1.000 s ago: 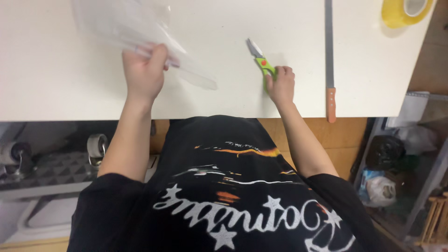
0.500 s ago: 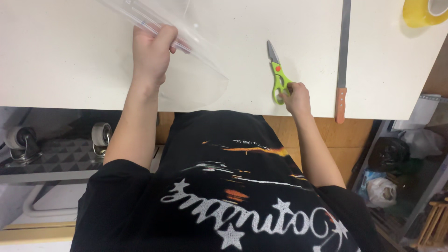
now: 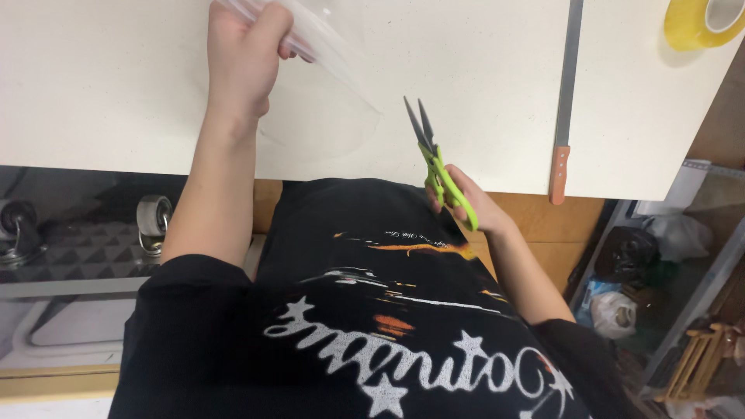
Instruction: The person places a clear plastic sheet on a white worktable and cuts it with a long blade, then picks up green-handled scissors and trims the plastic sheet, repositioning and flattening it on the table between cuts.
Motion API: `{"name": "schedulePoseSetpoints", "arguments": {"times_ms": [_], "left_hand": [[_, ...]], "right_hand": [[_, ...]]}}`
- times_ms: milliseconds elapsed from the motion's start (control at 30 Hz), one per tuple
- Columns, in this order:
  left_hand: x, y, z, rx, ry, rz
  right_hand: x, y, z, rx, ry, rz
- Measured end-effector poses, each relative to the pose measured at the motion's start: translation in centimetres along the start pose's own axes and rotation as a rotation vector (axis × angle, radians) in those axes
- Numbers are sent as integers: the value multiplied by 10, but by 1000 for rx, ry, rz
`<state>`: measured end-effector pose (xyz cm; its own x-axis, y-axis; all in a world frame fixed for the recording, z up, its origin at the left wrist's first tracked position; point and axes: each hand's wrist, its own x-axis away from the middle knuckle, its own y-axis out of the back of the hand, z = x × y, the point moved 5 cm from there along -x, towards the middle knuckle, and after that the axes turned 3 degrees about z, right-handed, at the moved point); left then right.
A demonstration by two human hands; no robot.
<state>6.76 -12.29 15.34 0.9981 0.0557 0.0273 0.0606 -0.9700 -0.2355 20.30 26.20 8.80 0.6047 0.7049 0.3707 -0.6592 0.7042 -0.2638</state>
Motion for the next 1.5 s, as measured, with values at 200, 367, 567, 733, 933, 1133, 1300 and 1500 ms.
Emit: {"name": "schedulePoseSetpoints", "arguments": {"times_ms": [200, 367, 567, 733, 933, 1133, 1300, 1500], "left_hand": [[-14, -1, -1, -57, 59, 33], [-22, -5, -3, -146, 85, 47], [-23, 3, 2, -289, 99, 23], [-25, 5, 6, -313, 69, 50], [-30, 8, 8, -304, 112, -5], [-27, 13, 4, -425, 221, -36], [-29, 17, -1, -423, 316, -81], [-31, 11, 0, -381, 245, -58]], "right_hand": [[-1, -36, 38, 212, -40, 111], [-10, -40, 44, 254, -62, 116], [-8, -42, 49, 275, -83, 152], [-18, -43, 52, 265, -74, 135], [-25, -43, 53, 297, -63, 159], [-28, -49, 53, 290, -84, 168], [-37, -59, 57, 286, -74, 200], [-48, -61, 61, 214, -19, 206]]}}
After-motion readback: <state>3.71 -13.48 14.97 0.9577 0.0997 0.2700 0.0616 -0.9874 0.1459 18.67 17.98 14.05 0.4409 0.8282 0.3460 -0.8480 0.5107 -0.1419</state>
